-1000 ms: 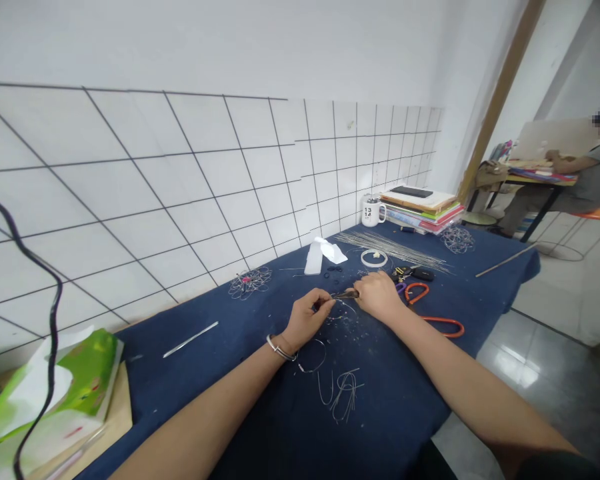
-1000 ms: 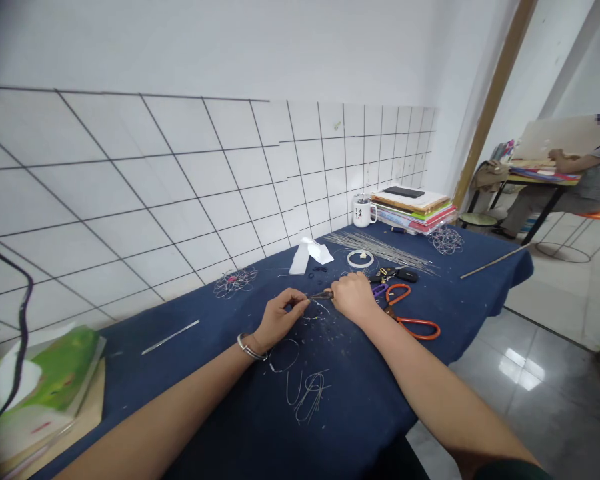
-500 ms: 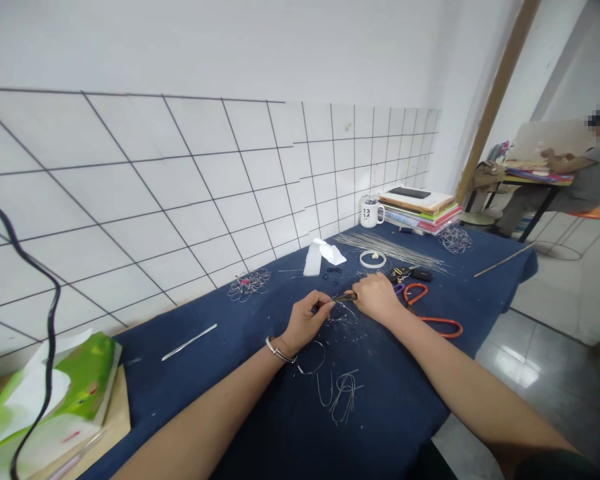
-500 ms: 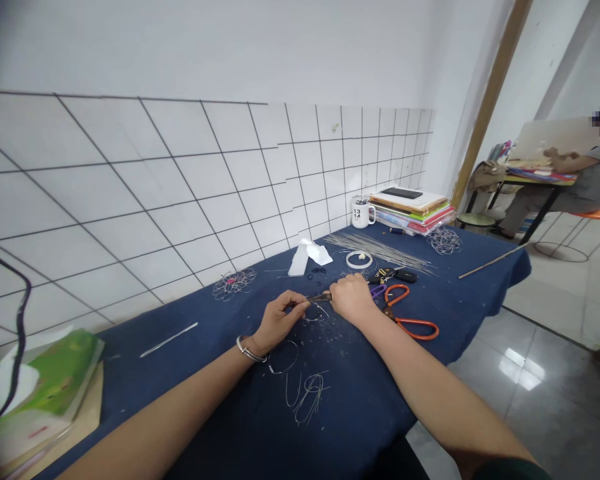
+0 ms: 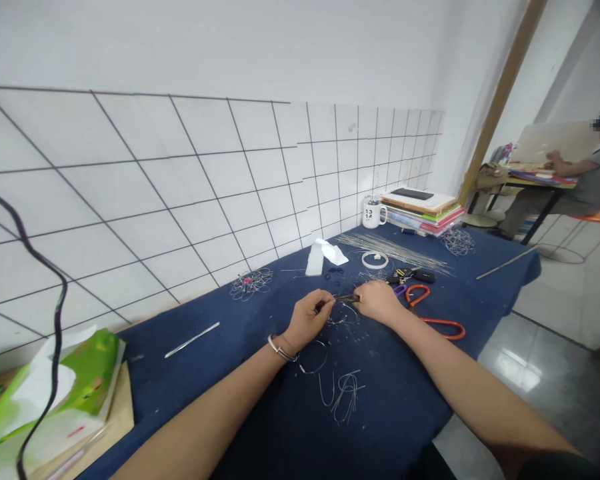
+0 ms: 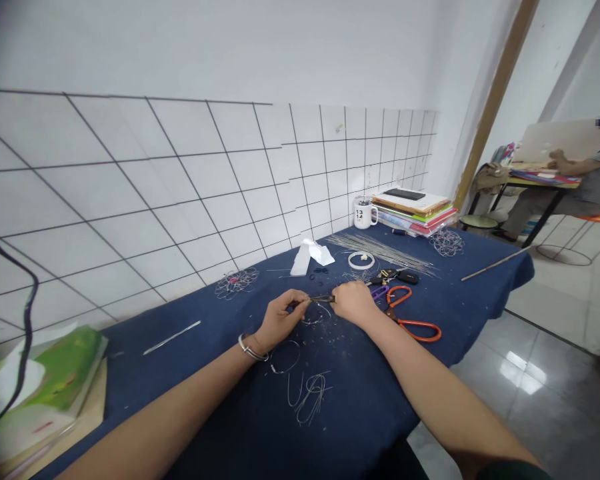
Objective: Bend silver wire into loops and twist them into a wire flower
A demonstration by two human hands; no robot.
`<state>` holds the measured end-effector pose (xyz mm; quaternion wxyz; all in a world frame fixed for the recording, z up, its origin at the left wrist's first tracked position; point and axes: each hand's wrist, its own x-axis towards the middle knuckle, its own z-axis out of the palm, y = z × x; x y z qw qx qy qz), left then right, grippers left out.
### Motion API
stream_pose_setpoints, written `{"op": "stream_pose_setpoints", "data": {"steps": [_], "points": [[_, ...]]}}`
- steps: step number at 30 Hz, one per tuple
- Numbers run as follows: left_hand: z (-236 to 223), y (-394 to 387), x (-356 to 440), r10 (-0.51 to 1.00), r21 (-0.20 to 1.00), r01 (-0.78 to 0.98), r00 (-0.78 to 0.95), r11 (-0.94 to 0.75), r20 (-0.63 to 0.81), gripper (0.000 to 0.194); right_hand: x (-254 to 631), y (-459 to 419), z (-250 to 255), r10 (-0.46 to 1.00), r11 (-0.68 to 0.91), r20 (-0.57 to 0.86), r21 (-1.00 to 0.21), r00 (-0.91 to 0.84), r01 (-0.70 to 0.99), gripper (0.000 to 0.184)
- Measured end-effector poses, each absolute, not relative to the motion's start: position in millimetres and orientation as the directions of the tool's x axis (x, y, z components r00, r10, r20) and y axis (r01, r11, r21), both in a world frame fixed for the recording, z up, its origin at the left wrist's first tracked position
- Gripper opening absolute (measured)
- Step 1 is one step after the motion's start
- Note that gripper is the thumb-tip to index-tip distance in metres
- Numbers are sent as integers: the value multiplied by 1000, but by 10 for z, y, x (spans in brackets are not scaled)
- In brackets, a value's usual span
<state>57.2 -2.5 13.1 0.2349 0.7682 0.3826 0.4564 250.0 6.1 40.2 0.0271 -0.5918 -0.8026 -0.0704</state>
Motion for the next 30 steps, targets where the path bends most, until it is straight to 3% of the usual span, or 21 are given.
{"op": "stream_pose_setpoints", "data": {"steps": [5, 14, 30], "points": [[129, -42, 582, 835, 791, 285, 299, -541, 462, 20, 2505, 49, 428, 953, 275, 108, 72, -282, 959, 33], [102, 20, 537, 795, 740, 296, 293, -603, 531, 28, 2552, 98, 421, 965, 236, 111, 26, -237, 972, 40], [99, 9, 556, 827, 757, 333, 252, -561, 502, 21, 2540, 0, 476, 888, 299, 327, 124, -324, 946, 18]]}}
